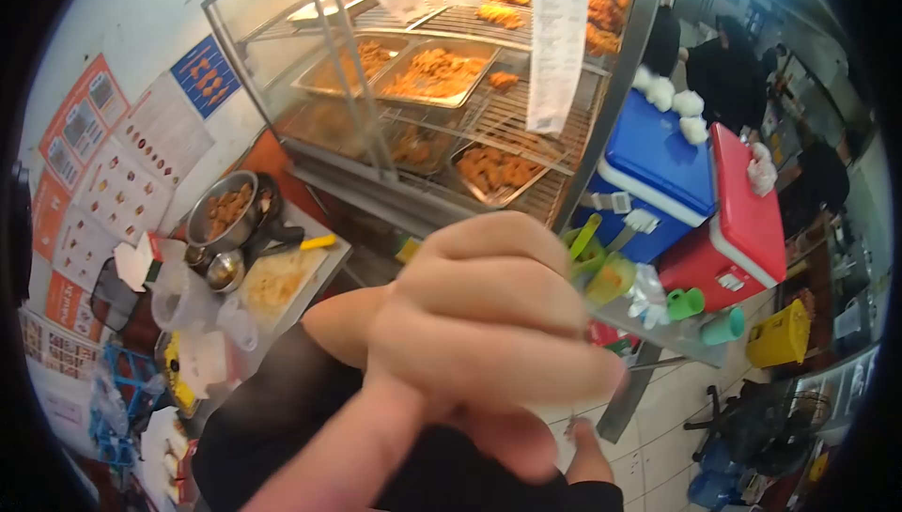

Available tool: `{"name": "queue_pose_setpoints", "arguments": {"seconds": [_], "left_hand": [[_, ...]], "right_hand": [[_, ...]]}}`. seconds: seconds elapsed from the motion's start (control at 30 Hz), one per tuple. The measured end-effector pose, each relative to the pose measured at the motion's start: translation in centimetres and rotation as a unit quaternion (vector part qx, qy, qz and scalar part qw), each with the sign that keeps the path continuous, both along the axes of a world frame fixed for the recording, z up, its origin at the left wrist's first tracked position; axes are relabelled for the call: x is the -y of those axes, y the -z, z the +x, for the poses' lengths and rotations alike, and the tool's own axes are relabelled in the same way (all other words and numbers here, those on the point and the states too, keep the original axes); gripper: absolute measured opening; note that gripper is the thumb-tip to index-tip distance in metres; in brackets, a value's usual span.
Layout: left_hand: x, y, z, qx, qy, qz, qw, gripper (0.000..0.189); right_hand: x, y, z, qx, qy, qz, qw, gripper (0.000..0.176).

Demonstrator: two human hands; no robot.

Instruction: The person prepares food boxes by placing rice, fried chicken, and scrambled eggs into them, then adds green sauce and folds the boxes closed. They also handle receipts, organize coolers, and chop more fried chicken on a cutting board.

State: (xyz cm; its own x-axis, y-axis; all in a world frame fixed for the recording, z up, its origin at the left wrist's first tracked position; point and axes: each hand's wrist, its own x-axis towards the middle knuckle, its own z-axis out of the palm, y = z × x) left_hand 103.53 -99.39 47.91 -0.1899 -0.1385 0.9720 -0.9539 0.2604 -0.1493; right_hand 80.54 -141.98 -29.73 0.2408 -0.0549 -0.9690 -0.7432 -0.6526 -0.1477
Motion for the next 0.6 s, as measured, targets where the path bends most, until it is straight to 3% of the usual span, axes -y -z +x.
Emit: {"name": "queue_pose_setpoints", "arguments": {"seconds": [0.17, 0.23, 0.3, 0.37, 0.43, 0.47, 0.5, 0.53, 0.57, 0.6], "left_hand": [[2.1, -0.7, -6.0, 0.005, 0.074, -0.136, 0.988, 0.031], [0.2, -0.4, -7.7, 0.0, 0.112, -0.067, 0.991, 0.024], [-1.6, 0.9, -9.6, -0.044, 0.03, 0.119, 0.991, 0.018], [-4.3, 3.4, -10.1, -0.028, 0.012, 0.284, 0.958, 0.031], [-6.2, 10.1, -10.0, -0.202, 0.081, 0.386, 0.897, 0.039], [-7.9, 14.7, -10.2, -0.343, 0.098, 0.418, 0.836, 0.043], [-10.4, 19.5, -10.7, -0.501, 0.099, 0.43, 0.745, 0.046], [-13.2, 28.4, -11.2, -0.51, -0.018, 0.433, 0.744, 0.044], [-17.8, 35.8, -12.5, -0.496, -0.119, 0.496, 0.703, 0.042], [-22.8, 41.3, -14.8, -0.49, -0.177, 0.575, 0.631, 0.042]], "right_hand": [[-8.4, -7.7, 1.7, 0.16, 0.08, -0.017, 0.984, 0.023], [-11.7, -9.1, 1.1, 0.189, 0.145, 0.0, 0.971, 0.023], [-15.2, -9.7, -0.9, 0.199, 0.203, 0.013, 0.959, 0.022], [-17.8, -8.4, -4.8, 0.185, 0.254, 0.014, 0.949, 0.023], [-19.6, -4.3, -10.7, 0.151, 0.273, 0.008, 0.95, 0.024], [-19.9, 0.3, -13.6, 0.142, 0.147, 0.008, 0.979, 0.027], [-23.3, -4.2, -15.1, 0.09, 0.375, -0.007, 0.922, 0.027], [-25.5, -2.2, -17.5, 0.05, 0.373, -0.022, 0.926, 0.025], [-28.1, -12.7, -18.4, 0.195, 0.142, 0.067, 0.968, 0.012], [-29.6, -11.1, -20.2, 0.19, -0.048, 0.014, 0.98, 0.012]]}}
